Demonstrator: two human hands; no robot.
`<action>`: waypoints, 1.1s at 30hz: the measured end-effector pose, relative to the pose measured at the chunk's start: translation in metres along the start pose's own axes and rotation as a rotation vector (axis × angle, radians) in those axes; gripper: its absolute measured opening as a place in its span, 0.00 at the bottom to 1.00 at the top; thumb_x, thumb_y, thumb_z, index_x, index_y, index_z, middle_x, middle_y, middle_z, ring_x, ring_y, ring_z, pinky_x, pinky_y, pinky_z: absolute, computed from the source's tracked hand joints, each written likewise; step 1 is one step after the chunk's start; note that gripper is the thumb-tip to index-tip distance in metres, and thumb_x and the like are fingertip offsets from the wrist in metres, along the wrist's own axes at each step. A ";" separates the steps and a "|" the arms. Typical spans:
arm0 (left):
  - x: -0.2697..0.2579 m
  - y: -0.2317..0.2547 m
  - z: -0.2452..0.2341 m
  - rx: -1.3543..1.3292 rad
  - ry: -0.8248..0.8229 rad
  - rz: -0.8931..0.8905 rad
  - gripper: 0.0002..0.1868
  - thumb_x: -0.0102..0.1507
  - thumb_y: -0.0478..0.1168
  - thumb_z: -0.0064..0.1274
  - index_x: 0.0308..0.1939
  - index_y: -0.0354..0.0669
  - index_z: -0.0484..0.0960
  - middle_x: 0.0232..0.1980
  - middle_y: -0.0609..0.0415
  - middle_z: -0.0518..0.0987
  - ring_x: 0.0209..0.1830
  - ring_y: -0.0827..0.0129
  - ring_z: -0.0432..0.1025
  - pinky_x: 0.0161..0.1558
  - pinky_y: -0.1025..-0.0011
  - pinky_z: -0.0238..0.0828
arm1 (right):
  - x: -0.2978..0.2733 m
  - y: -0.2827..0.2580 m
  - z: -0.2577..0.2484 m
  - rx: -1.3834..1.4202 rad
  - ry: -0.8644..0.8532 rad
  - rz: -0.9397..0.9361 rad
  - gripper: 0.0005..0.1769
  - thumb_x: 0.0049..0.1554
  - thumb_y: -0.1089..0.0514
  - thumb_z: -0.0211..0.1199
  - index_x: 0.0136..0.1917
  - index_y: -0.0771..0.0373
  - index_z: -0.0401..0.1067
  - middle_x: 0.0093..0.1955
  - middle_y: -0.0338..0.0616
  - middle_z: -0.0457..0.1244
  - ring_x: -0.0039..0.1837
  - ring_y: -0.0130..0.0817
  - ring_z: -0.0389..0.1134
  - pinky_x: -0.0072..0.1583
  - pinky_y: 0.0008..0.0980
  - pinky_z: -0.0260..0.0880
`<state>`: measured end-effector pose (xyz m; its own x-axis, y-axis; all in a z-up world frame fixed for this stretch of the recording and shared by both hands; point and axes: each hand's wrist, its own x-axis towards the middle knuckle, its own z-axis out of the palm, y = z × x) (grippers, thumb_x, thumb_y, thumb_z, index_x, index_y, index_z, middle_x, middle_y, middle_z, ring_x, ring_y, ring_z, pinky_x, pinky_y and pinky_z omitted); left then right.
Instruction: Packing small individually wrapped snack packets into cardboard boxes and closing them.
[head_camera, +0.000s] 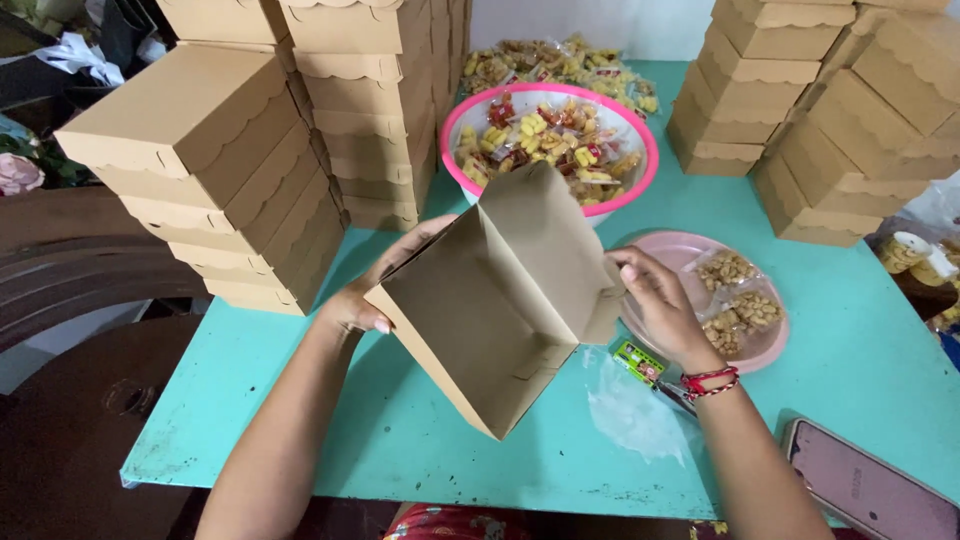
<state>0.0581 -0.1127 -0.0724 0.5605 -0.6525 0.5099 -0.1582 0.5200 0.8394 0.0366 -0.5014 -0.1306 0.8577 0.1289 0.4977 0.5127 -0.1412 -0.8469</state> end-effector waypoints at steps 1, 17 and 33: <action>0.001 0.004 0.002 0.048 -0.003 -0.011 0.74 0.31 0.51 0.73 0.78 0.35 0.56 0.67 0.40 0.73 0.65 0.60 0.67 0.65 0.57 0.63 | 0.003 -0.008 0.005 0.027 -0.059 -0.004 0.22 0.68 0.51 0.48 0.64 0.66 0.73 0.58 0.51 0.68 0.63 0.35 0.64 0.67 0.43 0.64; -0.007 -0.026 0.027 0.422 -0.023 -0.200 0.73 0.36 0.53 0.81 0.75 0.46 0.46 0.73 0.47 0.59 0.76 0.60 0.48 0.76 0.50 0.39 | 0.002 -0.004 0.002 0.183 -0.507 0.516 0.47 0.60 0.21 0.30 0.67 0.63 0.59 0.37 0.44 0.60 0.38 0.35 0.60 0.37 0.30 0.56; 0.005 -0.019 0.051 0.678 -0.129 -0.506 0.65 0.45 0.37 0.74 0.70 0.41 0.36 0.70 0.29 0.54 0.74 0.25 0.50 0.68 0.27 0.49 | 0.009 -0.017 0.009 0.460 0.040 0.686 0.43 0.63 0.28 0.34 0.81 0.53 0.45 0.80 0.54 0.41 0.78 0.62 0.49 0.73 0.54 0.53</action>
<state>0.0227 -0.1538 -0.0758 0.6041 -0.7965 0.0261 -0.3890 -0.2661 0.8820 0.0354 -0.4891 -0.1127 0.9796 0.1236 -0.1587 -0.1848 0.2411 -0.9527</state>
